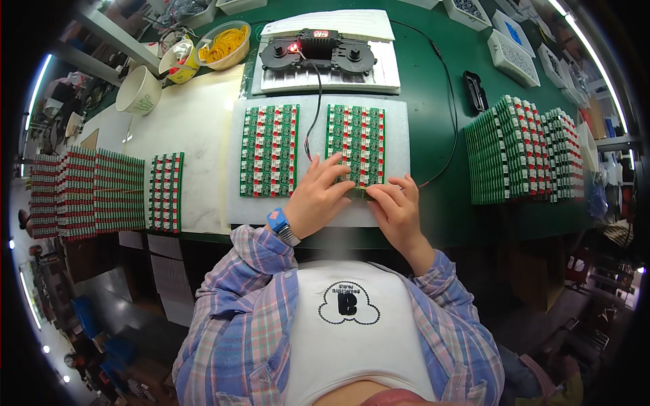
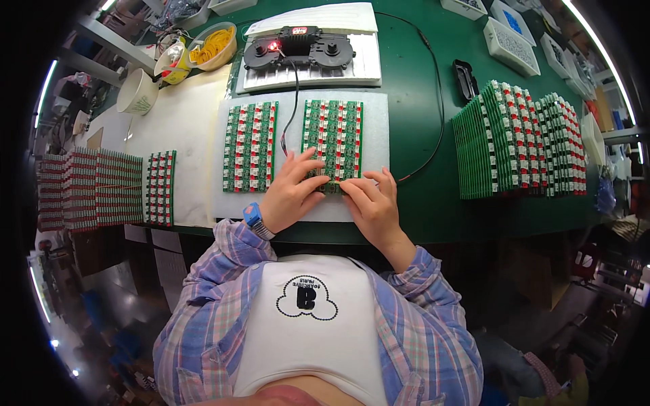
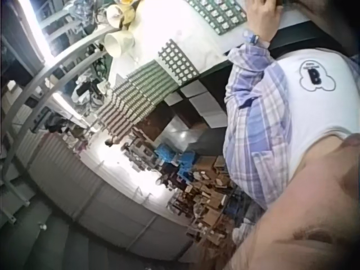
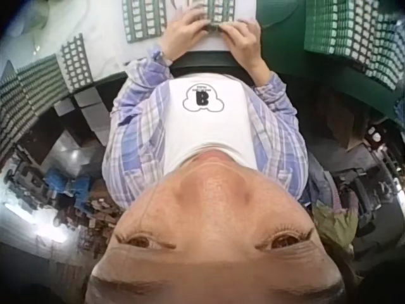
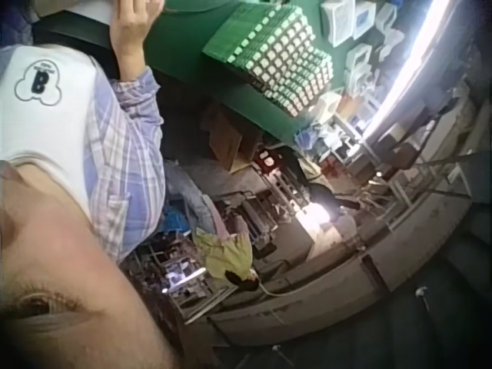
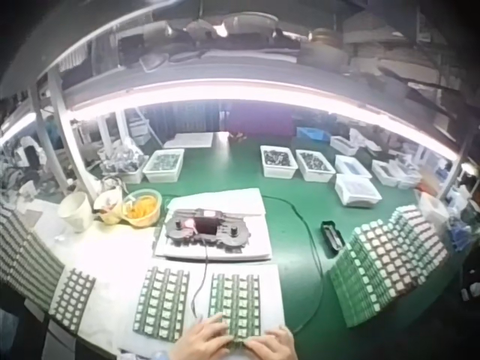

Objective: Placing small electronic components onto circuit boards at a manual assembly station.

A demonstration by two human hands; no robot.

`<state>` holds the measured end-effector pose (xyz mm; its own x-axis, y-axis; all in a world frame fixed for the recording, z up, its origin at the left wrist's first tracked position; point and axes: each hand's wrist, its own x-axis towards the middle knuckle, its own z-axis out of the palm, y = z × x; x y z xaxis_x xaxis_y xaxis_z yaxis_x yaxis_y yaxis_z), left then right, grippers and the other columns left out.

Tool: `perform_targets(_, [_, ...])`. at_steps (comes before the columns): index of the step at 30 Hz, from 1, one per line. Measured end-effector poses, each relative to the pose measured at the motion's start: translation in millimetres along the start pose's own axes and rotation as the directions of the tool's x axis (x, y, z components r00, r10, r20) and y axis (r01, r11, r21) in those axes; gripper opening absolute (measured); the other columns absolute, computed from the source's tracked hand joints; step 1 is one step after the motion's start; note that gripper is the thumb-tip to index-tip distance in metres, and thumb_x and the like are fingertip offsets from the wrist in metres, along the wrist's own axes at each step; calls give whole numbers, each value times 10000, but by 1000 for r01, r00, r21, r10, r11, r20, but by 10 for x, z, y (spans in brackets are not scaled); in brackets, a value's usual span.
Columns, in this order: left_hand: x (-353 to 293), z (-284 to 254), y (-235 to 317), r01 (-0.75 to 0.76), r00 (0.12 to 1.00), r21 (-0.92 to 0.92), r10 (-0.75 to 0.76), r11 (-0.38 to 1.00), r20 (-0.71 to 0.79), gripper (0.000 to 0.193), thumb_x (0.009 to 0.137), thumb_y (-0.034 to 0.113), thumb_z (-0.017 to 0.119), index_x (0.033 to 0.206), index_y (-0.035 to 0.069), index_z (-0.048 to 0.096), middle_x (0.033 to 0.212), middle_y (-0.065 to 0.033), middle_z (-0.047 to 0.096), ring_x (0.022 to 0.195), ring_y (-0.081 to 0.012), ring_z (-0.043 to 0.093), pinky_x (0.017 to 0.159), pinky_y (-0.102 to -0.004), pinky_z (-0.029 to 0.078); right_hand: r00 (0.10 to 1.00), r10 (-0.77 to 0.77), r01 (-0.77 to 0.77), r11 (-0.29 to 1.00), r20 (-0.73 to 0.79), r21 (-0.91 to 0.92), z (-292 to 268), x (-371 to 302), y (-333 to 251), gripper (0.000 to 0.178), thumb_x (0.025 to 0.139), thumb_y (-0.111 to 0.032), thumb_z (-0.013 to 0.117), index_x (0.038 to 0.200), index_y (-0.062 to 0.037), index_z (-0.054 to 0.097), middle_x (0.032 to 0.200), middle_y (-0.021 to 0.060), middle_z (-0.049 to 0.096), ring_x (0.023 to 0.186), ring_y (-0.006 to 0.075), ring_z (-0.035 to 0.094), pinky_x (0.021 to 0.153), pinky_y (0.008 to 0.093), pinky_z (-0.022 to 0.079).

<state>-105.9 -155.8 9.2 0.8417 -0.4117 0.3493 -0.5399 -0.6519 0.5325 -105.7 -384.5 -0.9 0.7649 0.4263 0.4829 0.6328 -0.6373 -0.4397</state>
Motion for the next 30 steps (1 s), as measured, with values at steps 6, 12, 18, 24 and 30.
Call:
perform_targets(6, [-5, 7, -11, -14, 997, -81, 20, 997, 73, 406, 795, 76, 760, 1182, 29, 646, 1307, -131, 600, 1385, -340, 482, 1150, -565, 359, 998, 56, -56, 998, 19, 14, -15, -7, -14, 376, 735, -43, 798, 1095, -110, 715, 1098, 33, 693, 1120, 324, 564, 1066, 544, 408])
perform_targets(12, [-1, -18, 25, 2, 995, -55, 3, 998, 96, 404, 793, 67, 757, 1179, 33, 644, 1308, -129, 603, 1372, -334, 495, 1151, -555, 367, 999, 42, -42, 999, 13, 26, 3, -16, 8, 389, 752, -69, 788, 1128, -126, 709, 1109, 12, 687, 1127, 305, 568, 1065, 548, 408])
perform_targets(18, [70, 41, 30, -37, 995, 3, 36, 999, 92, 415, 778, 51, 756, 1176, 34, 641, 1302, -126, 608, 1364, -334, 503, 1144, -548, 381, 999, 36, -36, 999, -31, 14, -53, -2, 30, 358, 739, -60, 792, 1084, -134, 735, 1100, 9, 688, 1133, 312, 572, 1058, 540, 414])
perform_targets(24, [24, -53, 38, 17, 992, 21, -19, 1000, 127, 425, 756, 21, 751, 1165, 30, 639, 1288, -135, 613, 1356, -343, 510, 1135, -542, 392, 998, 8, -8, 1000, -65, -2, 57, -25, 49, 341, 745, -81, 788, 1074, -157, 740, 1102, 2, 680, 1156, 301, 571, 1059, 537, 419])
perform_targets(30, [83, -51, 98, -16, 991, 27, 12, 1000, 132, 401, 758, 22, 747, 1146, 28, 646, 1274, -144, 618, 1351, -353, 515, 1121, -547, 405, 998, -13, 17, 999, -64, 48, 20, -68, 39, 283, 783, -126, 768, 1062, -148, 727, 1118, -6, 661, 1194, 286, 551, 1076, 555, 410])
